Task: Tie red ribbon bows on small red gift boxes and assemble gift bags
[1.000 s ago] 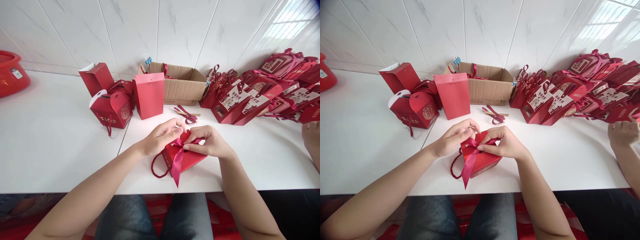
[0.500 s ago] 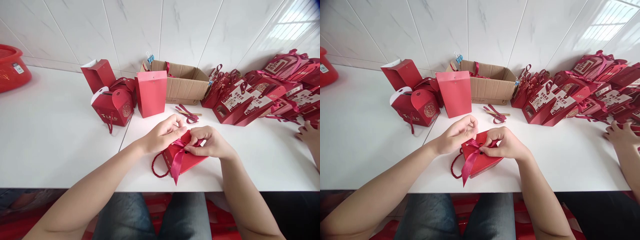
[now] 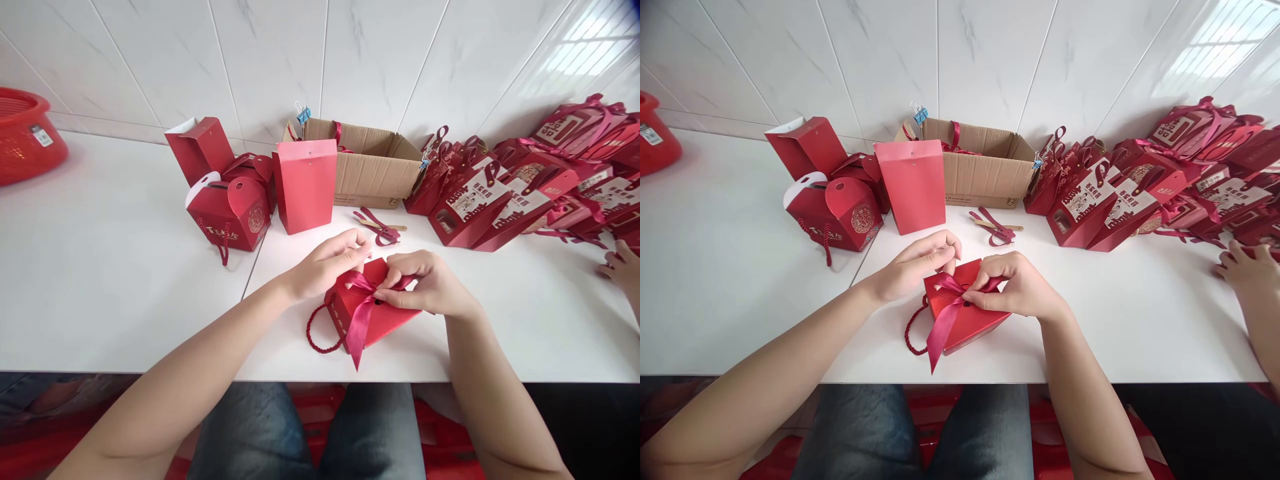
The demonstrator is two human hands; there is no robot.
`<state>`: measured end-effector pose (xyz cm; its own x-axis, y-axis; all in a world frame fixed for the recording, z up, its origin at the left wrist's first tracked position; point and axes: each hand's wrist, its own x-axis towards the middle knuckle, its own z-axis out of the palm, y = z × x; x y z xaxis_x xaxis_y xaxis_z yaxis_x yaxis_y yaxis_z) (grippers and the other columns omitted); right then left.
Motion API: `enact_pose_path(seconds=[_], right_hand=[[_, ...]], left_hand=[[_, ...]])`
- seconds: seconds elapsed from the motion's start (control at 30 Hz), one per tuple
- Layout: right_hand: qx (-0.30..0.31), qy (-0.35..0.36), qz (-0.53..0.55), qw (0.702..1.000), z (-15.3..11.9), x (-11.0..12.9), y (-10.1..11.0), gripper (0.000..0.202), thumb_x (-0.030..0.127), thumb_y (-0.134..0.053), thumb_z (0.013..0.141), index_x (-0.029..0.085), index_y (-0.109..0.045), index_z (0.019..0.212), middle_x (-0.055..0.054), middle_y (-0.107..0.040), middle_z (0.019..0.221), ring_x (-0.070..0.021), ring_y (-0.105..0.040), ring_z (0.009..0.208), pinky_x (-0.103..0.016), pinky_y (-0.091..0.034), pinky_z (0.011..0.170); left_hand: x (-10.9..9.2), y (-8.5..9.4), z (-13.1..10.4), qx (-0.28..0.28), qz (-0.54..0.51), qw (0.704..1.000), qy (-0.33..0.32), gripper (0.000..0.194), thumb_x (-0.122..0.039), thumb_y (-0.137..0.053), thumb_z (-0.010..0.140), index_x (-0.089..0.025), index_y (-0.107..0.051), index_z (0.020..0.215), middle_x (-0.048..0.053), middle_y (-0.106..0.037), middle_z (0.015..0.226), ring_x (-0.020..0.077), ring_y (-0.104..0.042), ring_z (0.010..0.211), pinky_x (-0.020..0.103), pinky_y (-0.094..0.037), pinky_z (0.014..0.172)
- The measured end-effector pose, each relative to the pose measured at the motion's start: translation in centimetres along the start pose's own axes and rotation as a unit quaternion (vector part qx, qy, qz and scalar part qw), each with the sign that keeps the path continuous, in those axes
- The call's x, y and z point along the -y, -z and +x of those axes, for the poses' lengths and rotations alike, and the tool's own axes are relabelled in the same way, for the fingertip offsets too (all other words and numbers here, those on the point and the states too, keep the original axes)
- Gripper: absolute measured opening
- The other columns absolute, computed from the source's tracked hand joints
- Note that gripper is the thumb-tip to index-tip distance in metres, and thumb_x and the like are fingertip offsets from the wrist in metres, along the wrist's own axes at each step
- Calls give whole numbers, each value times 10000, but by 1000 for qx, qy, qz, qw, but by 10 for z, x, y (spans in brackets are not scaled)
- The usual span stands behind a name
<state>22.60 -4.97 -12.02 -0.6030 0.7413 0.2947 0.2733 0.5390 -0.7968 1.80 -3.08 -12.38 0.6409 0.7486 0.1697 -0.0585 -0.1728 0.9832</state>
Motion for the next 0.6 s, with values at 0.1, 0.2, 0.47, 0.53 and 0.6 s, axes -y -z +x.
enact_pose_path(seconds=[0.1,0.2,0.47,0.53,0.6], right_hand=[[-7,-15,7,1000,0,1,0,89,230,-742,738,149,-714,717,-7,-627,620,-76,-506,526,-217,-417,490],[-8,-16,6,1000,1,-1,-1,138,257,-754,732,157,-741,827,-18,-655,670,-86,-527,550,-225,-431,503],[-14,9,-15,1000,2,-4,-3,84,243,-735,757,171,-764,787,-9,-639,586,-77,-473,503,-236,-379,476],[-8,13,-22,1000,2,-3,-3,79,235,-726,764,164,-760,767,-13,-643,585,-78,-476,504,-238,-380,484],[-6,13,-26,1000,3,-1,-3,87,239,-718,770,163,-755,751,-17,-650,595,-83,-489,511,-240,-389,491]], left_hand=[[-1,5,0,-1,-30,1000,-9,105,-247,-512,860,-162,-564,893,-21,-529,650,94,-470,600,233,-363,590],[-1,8,0,21,-35,999,-5,125,-181,-528,808,-155,-607,900,-33,-510,587,86,-454,556,230,-358,576],[-1,12,1,35,-28,999,6,264,-108,-507,755,-163,-533,1012,-61,-483,556,81,-364,527,238,-279,543],[-2,12,1,30,-24,999,14,294,-99,-501,749,-163,-507,1036,-64,-492,557,84,-366,527,242,-277,544],[-2,12,0,26,-20,999,23,304,-102,-501,742,-161,-491,1040,-66,-497,554,86,-368,519,245,-273,538]])
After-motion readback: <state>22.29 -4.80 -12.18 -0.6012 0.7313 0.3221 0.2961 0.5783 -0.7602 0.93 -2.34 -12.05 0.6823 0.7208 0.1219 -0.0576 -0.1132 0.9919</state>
